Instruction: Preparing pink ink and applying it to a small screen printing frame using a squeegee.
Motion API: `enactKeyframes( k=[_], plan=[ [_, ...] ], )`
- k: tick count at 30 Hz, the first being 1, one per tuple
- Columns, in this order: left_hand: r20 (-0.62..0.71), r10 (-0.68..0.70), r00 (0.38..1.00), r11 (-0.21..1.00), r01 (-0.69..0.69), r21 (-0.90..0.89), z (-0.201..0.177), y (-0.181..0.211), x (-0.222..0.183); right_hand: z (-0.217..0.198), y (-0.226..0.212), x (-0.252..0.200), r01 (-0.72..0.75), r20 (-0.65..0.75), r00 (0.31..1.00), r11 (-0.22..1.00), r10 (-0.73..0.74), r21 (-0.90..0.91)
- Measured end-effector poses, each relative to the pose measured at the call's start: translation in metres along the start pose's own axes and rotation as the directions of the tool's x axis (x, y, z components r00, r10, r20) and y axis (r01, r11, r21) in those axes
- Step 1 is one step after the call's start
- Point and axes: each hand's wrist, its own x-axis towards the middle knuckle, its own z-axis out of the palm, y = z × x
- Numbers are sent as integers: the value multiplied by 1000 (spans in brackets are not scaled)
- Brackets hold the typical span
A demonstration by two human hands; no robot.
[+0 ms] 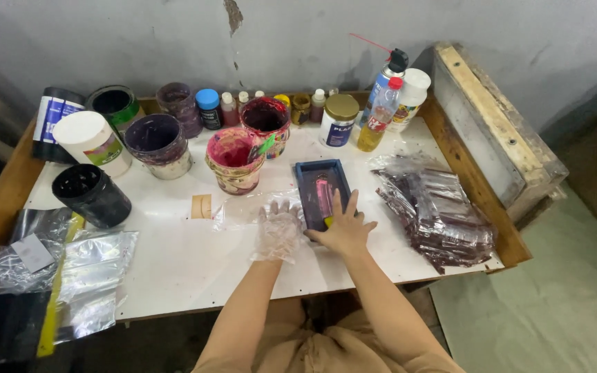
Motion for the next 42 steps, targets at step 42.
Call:
enactKeyframes(
  k=[42],
  plan=[
    [27,168,985,970,-170,171,5,-22,21,-6,93,60,-99,36,993,636,111,765]
  ],
)
